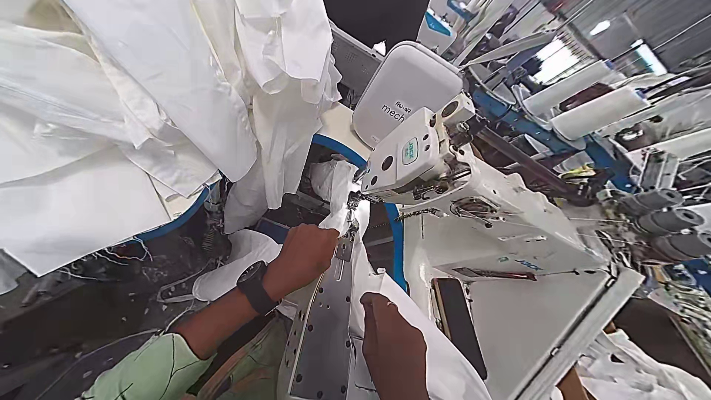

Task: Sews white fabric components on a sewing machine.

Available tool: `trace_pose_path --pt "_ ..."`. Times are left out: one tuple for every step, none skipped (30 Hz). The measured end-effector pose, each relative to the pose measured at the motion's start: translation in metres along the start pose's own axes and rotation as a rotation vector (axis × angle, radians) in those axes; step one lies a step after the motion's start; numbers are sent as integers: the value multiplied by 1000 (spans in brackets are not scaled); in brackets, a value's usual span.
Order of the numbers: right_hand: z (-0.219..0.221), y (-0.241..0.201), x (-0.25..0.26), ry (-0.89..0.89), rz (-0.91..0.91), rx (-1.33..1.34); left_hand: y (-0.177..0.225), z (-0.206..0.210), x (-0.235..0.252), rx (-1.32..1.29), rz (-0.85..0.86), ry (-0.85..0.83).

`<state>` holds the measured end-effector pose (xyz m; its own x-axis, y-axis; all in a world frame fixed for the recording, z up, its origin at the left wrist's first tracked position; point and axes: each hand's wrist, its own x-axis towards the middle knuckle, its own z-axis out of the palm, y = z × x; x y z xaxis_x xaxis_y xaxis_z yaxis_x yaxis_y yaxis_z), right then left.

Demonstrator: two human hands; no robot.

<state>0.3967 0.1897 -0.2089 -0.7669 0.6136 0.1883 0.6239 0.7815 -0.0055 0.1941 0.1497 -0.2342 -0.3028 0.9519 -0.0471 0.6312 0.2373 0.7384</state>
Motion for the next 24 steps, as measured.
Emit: trace_pose_path --pt "-5 -5 0 44 9 22 -3 -2 1 -35 27 -5" --pt "-9 -7 1 22 41 16 -7 -3 3 -79 49 -12" --pt "-11 -7 2 -69 88 -24 -10 -4 4 -116 52 -28" --pt "-9 -3 4 -192 134 -63 -11 -5 4 -139 39 -40" --pt "-2 6 4 -276 153 -72 -12 -5 3 -152 19 -54" --pt "6 16 0 -308 133 -69 -13 -6 2 -160 5 -66" --pt "7 23 -4 -300 95 -54 -14 -5 2 -172 3 -73" --pt "2 26 -7 -266 54 -2 -16 -5 2 -187 6 -73" --pt "-5 27 -9 -190 -3 47 -18 -5 2 -209 16 -66" --pt "-11 25 -12 -126 -46 62 -21 -4 1 -241 28 -66" --pt "-16 21 -12 -122 -57 63 -24 -3 2 -274 43 -56" --pt "-16 16 -11 -170 -40 48 -25 -2 3 -300 50 -44" --pt "-11 13 -10 -252 -4 17 -25 0 3 -323 49 -31" --pt "-3 13 -9 -336 38 -7 -24 1 1 -341 36 -25" --pt "8 18 -11 -327 26 -19 -24 3 -1 -358 26 -17" --pt "13 23 -14 -269 -10 -3 -25 3 -3 -369 19 -11" --pt "6 26 -13 -220 -48 48 -27 3 -3 -378 22 -3" --pt "-9 23 -13 -181 -91 115 -30 4 -3 -386 32 4" --pt "-26 16 -13 -153 -143 181 -32 4 -3 -392 46 -7" --pt "-40 5 -12 -139 -221 228 -32 3 -2 -407 64 -24" --pt "-45 -8 -10 -115 -310 245 -28 6 -2 -430 83 -39" --pt "-41 -20 -8 -89 -388 247 -24 13 -3 -468 102 -40" --pt "-31 -29 -5 -73 -454 244 -21 23 -5 -514 109 -23" --pt "-23 -34 -2 -78 -499 243 -19 33 -7 -569 111 15"
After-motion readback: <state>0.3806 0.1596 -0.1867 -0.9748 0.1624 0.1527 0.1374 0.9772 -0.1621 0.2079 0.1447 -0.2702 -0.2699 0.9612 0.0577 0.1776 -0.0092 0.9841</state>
